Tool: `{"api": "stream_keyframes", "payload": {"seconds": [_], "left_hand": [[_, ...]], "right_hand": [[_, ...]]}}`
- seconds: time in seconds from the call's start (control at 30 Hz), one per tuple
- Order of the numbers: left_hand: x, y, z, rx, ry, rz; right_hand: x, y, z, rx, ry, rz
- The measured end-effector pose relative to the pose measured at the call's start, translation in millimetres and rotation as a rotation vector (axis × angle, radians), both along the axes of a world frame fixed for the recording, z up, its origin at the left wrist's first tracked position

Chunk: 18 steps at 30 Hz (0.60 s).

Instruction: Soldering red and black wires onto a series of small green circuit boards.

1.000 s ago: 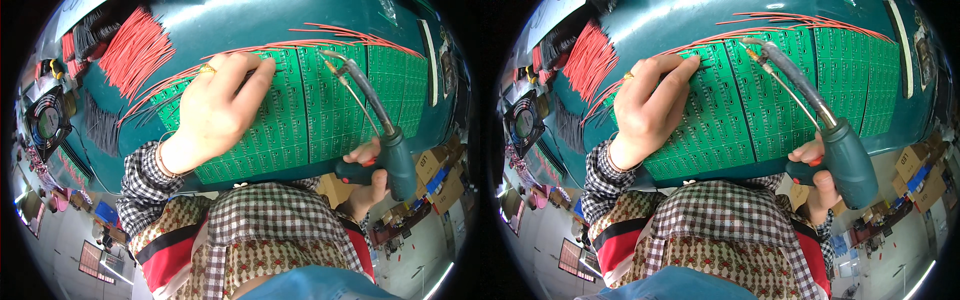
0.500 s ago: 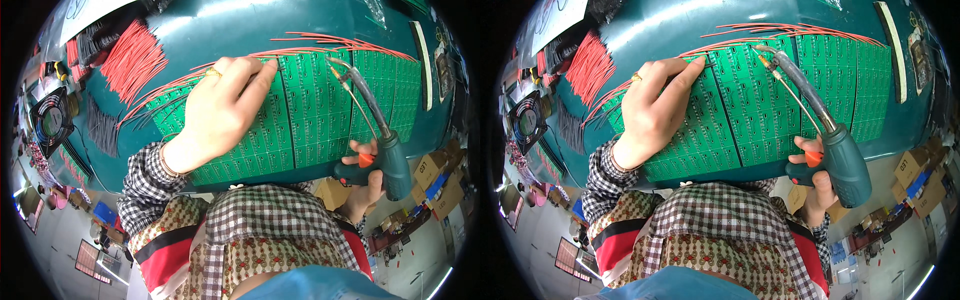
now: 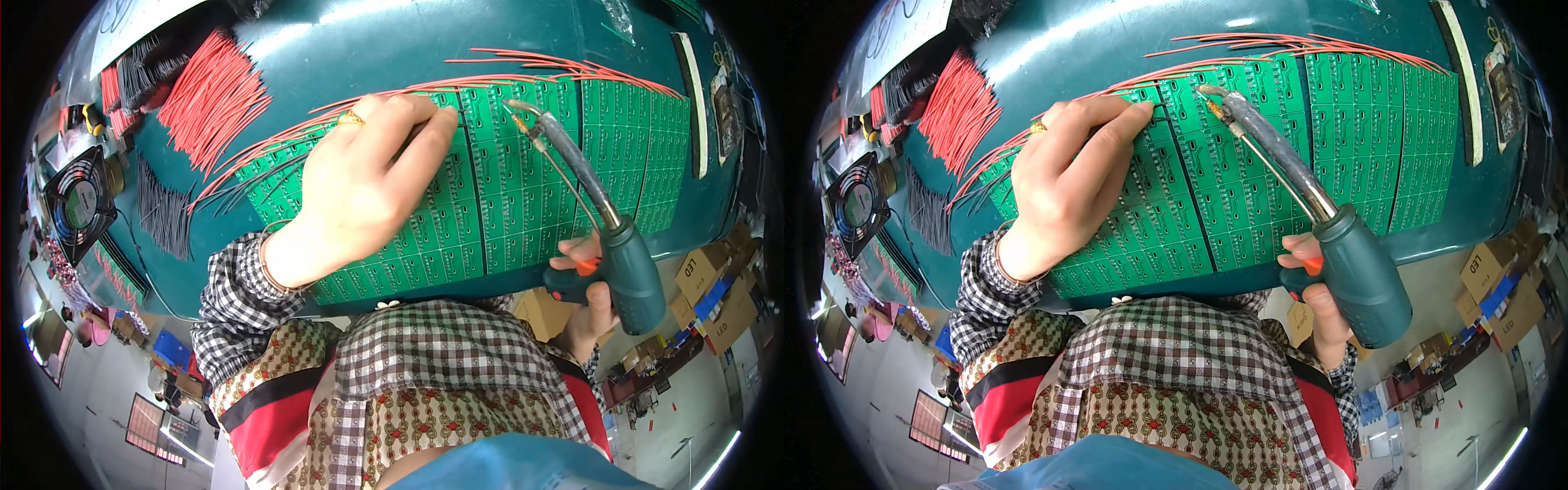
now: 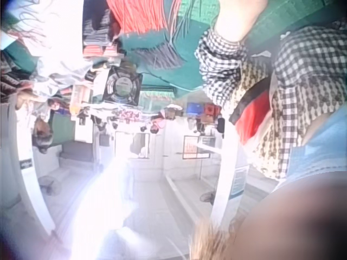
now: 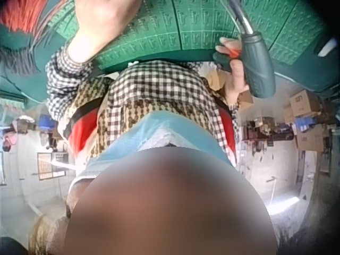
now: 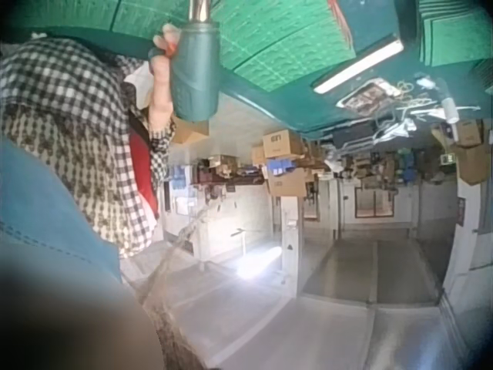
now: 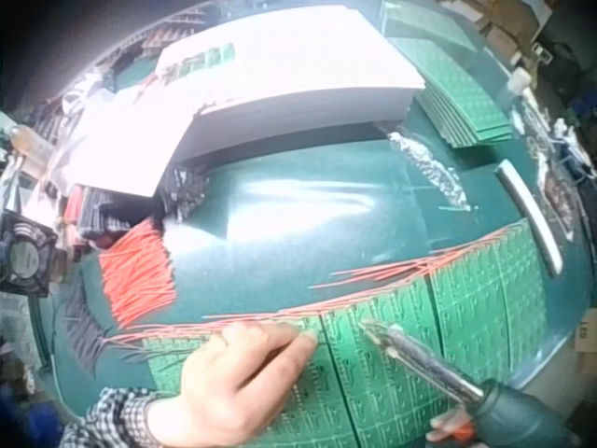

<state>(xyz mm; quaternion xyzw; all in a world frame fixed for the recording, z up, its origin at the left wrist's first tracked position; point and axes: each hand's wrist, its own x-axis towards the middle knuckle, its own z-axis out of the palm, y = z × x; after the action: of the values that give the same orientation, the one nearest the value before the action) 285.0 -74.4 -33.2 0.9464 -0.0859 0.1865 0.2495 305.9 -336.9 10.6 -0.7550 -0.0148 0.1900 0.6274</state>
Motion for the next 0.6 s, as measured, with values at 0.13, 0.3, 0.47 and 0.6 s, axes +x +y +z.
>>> {"api": "stream_keyframes", "payload": {"seconds": [0.13,0.3,0.47,0.6], "left_hand": [[0.9,0.7,1.6,-0.001,0.017,-0.004],[0.6,-0.4,1.1,0.001,0.024,-0.003],[0.2,-0.1,-0.1,0.013,0.001,-0.006],[0.1,-0.5,0.1,0.014,0.006,-0.002]], "right_hand": [[2.8,-2.5,1.9,-0.006,0.004,0.085],[4.2,3.7,7.2,-0.038,0.022,0.118],[4.3,4.9,7.7,-0.001,0.022,0.131],[3.6,4.7,6.8,0.01,0.056,0.148]]}}
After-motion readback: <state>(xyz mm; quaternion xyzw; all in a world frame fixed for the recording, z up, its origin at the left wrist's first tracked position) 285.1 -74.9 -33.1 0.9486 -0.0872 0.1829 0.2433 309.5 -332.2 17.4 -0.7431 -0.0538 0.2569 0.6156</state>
